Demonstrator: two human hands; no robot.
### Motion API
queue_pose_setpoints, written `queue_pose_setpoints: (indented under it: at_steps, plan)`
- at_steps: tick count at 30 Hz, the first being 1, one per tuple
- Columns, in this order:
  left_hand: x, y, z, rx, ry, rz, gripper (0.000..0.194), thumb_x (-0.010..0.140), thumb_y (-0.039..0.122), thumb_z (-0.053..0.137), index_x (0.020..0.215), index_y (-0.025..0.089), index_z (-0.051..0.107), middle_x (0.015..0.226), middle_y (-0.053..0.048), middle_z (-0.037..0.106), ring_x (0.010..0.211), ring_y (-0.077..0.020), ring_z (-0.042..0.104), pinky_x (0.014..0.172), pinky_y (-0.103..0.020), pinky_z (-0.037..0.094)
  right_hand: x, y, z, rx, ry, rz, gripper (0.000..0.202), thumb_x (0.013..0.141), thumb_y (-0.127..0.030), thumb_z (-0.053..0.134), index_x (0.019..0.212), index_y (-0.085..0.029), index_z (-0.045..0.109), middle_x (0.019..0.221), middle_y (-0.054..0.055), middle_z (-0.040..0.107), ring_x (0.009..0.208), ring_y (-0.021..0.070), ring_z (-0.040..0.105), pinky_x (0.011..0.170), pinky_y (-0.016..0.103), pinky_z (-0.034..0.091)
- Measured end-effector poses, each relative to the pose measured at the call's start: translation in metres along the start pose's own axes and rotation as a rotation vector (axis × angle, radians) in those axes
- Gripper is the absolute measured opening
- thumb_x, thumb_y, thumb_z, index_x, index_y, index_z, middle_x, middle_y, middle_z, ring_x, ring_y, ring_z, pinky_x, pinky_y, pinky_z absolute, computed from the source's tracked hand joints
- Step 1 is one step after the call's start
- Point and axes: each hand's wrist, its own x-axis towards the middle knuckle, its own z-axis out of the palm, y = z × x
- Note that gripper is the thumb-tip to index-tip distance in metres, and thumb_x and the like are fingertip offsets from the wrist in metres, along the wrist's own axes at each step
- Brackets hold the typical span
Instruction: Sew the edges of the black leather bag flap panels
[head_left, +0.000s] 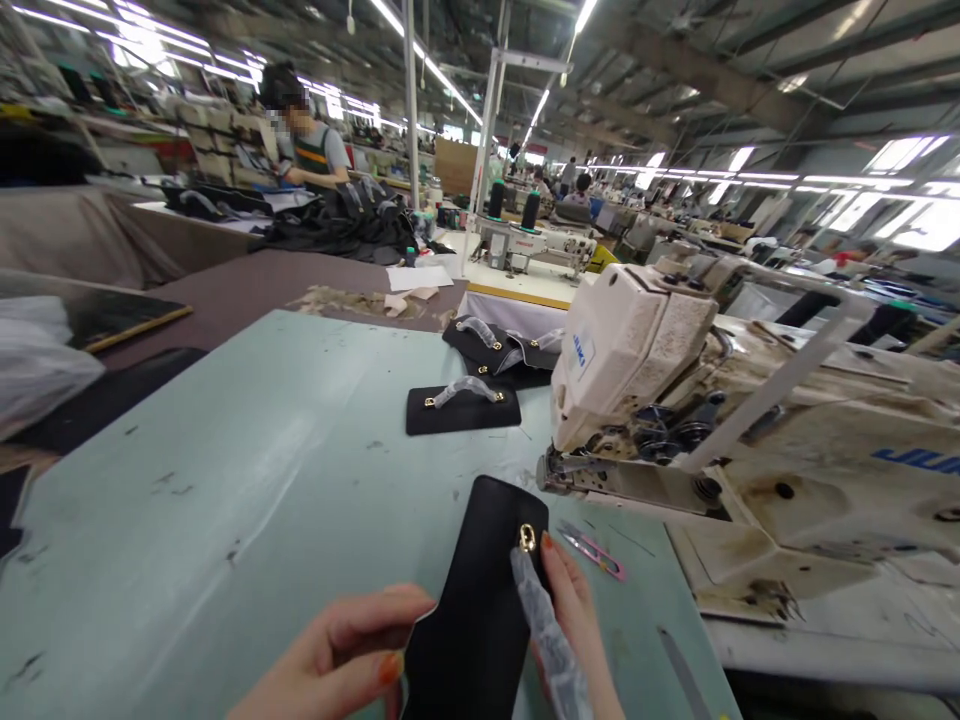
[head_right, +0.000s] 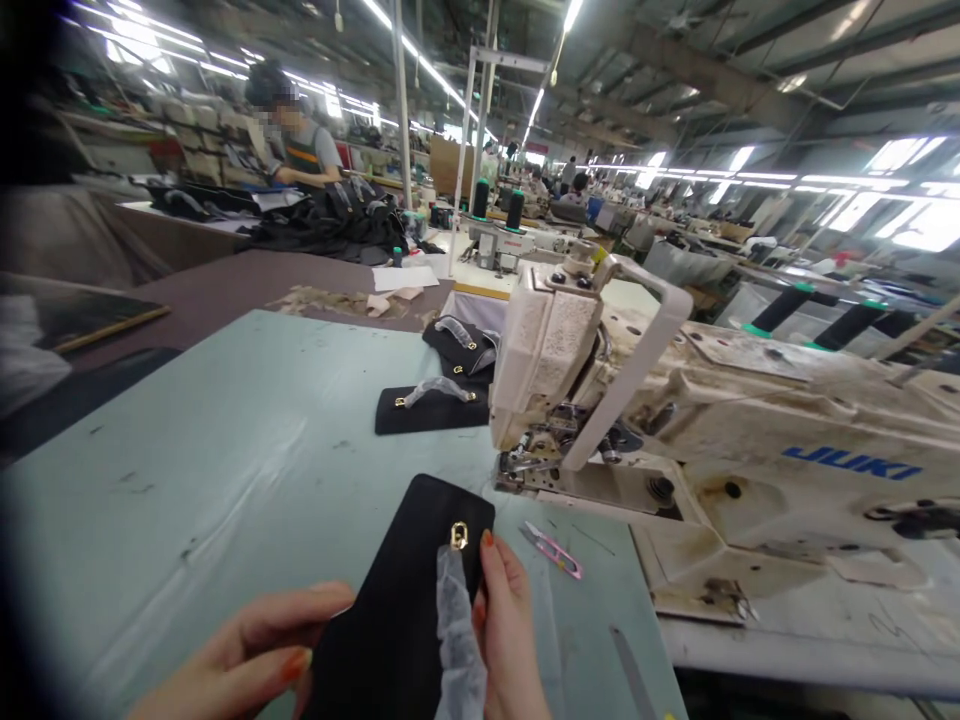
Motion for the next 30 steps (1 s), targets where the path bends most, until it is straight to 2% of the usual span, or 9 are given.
queue_pose_setpoints:
  at_steps: [3,6,10,15,17,19,22,26,30]
  plan:
    - [-0.003,0.003,0.002,-0.011,-0.005,0.029,0.032,0.074,0.044,0.079,0.102,0.027,0.08,0.096,-0.005,0.073,0.074,-0.0175,0.062,0.067,-0.027,0.051,-0.001,0.005,-0.003,-0.074,-0.016,-0.025,0.051,0.078,-0.063,0.067,0.092,-0.014,0.071,0.072,0.008,0.061,0.073,0.0163,0.061,0.061,0.022,0.05]
    - [-0.006,-0.001,-0.001,-0.064,0.006,0.05,0.027,0.078,0.035,0.078,0.104,0.027,0.079,0.094,-0.003,0.074,0.08,-0.0163,0.064,0.071,-0.024,0.051,-0.005,0.006,0.001,-0.082,0.019,0.02,0.051,0.078,-0.06,0.068,0.099,-0.015,0.072,0.074,0.009,0.062,0.076,0.0176,0.062,0.061,0.024,0.051]
    - [-0.013,-0.008,-0.005,-0.209,0.069,0.046,0.027,0.076,0.03,0.079,0.103,0.027,0.079,0.096,-0.004,0.078,0.094,-0.0183,0.069,0.079,-0.022,0.052,-0.011,0.001,0.012,-0.053,0.054,0.051,0.054,0.078,-0.059,0.067,0.105,-0.013,0.072,0.092,0.011,0.066,0.084,0.0186,0.064,0.068,0.025,0.054]
    - [-0.021,-0.019,-0.008,-0.414,0.052,0.078,0.029,0.082,0.025,0.07,0.11,0.023,0.077,0.113,-0.007,0.077,0.107,-0.024,0.069,0.099,-0.034,0.049,-0.014,-0.006,0.023,-0.013,0.103,0.042,0.062,0.068,-0.056,0.072,0.108,-0.009,0.07,0.116,0.012,0.062,0.105,0.0212,0.062,0.083,0.026,0.056]
    - [-0.023,-0.022,-0.008,-0.464,0.032,0.133,0.032,0.088,0.031,0.062,0.115,0.02,0.075,0.122,-0.008,0.073,0.119,-0.0258,0.063,0.107,-0.035,0.044,-0.014,-0.005,0.026,0.03,0.136,0.033,0.065,0.063,-0.052,0.075,0.111,-0.009,0.069,0.122,0.011,0.059,0.111,0.0215,0.06,0.084,0.025,0.056]
    - [-0.025,-0.022,-0.008,-0.5,-0.02,0.173,0.043,0.094,0.042,0.05,0.124,0.018,0.069,0.132,-0.009,0.067,0.127,-0.0273,0.057,0.111,-0.038,0.039,-0.014,-0.001,0.027,0.066,0.152,0.019,0.069,0.06,-0.049,0.076,0.116,-0.01,0.067,0.124,0.01,0.058,0.114,0.0213,0.058,0.085,0.024,0.056]
    - [-0.027,-0.02,-0.007,-0.579,-0.094,0.183,0.061,0.098,0.055,0.033,0.134,0.014,0.062,0.138,-0.011,0.062,0.13,-0.0299,0.054,0.114,-0.042,0.035,-0.013,0.005,0.026,0.064,0.135,0.015,0.075,0.062,-0.05,0.075,0.126,-0.012,0.063,0.125,0.01,0.058,0.116,0.0211,0.058,0.087,0.026,0.055]
    - [-0.03,-0.017,-0.006,-0.639,-0.129,0.187,0.069,0.098,0.059,0.028,0.136,0.01,0.059,0.138,-0.013,0.062,0.131,-0.0326,0.053,0.117,-0.045,0.03,-0.013,0.007,0.026,0.024,0.118,0.034,0.079,0.061,-0.047,0.075,0.131,-0.012,0.06,0.123,0.01,0.059,0.112,0.021,0.059,0.086,0.025,0.055]
    - [-0.033,-0.015,-0.007,-0.638,-0.11,0.185,0.068,0.097,0.059,0.03,0.135,0.011,0.06,0.136,-0.013,0.063,0.129,-0.032,0.055,0.116,-0.045,0.03,-0.013,0.011,0.028,0.0,0.138,-0.052,0.073,0.065,-0.047,0.074,0.127,-0.01,0.062,0.115,0.011,0.063,0.103,0.0194,0.063,0.08,0.024,0.055]
